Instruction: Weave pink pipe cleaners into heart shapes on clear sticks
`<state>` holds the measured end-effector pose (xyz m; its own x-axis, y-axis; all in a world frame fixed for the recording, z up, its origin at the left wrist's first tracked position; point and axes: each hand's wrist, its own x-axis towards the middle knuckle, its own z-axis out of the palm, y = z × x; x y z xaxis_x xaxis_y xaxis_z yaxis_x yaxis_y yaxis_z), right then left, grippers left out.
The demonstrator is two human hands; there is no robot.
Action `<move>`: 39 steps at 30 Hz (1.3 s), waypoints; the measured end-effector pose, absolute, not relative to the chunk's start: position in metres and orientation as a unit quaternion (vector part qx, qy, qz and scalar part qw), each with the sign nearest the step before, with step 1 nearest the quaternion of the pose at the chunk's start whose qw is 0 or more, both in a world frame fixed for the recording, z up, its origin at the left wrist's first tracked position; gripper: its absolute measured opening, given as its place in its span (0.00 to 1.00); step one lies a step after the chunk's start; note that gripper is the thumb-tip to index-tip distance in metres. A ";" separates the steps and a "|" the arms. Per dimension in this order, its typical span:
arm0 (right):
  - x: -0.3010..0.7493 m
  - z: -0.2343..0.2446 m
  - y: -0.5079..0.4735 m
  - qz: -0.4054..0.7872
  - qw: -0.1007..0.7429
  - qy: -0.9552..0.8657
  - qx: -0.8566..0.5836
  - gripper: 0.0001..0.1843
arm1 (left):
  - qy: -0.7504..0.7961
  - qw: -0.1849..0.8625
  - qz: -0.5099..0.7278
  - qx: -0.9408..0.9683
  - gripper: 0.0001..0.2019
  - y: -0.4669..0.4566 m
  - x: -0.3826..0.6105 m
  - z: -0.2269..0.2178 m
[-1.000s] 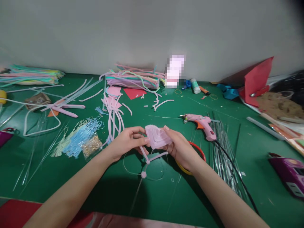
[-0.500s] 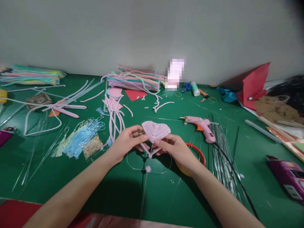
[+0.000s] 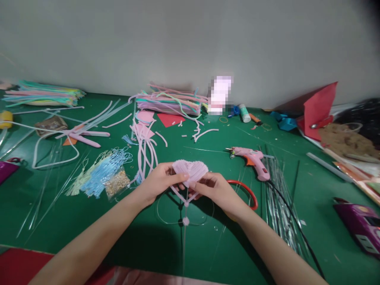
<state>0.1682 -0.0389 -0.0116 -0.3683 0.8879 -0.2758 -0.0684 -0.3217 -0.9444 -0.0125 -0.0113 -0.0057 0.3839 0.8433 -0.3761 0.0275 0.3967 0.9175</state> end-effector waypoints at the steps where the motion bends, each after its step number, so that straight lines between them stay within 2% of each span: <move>1: 0.168 -0.012 -0.039 0.683 0.350 -0.465 -0.442 0.15 | 0.473 0.688 0.296 0.465 0.13 -0.011 -0.013 -0.006; 7: 0.166 -0.014 -0.038 0.664 0.371 -0.438 -0.479 0.18 | 0.473 0.690 0.298 0.459 0.12 -0.011 -0.014 -0.008; 32: 0.168 -0.017 -0.040 0.645 0.371 -0.481 -0.463 0.17 | 0.488 0.685 0.212 0.498 0.15 -0.009 -0.020 -0.004; 39: 0.169 -0.017 -0.039 0.646 0.376 -0.477 -0.462 0.17 | 0.463 0.699 0.248 0.485 0.11 -0.010 -0.018 -0.003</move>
<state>0.1689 -0.0395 -0.0167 -0.2902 0.9266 -0.2391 -0.0455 -0.2629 -0.9637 -0.0178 -0.0098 -0.0033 0.4487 0.7963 -0.4058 0.1016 0.4056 0.9084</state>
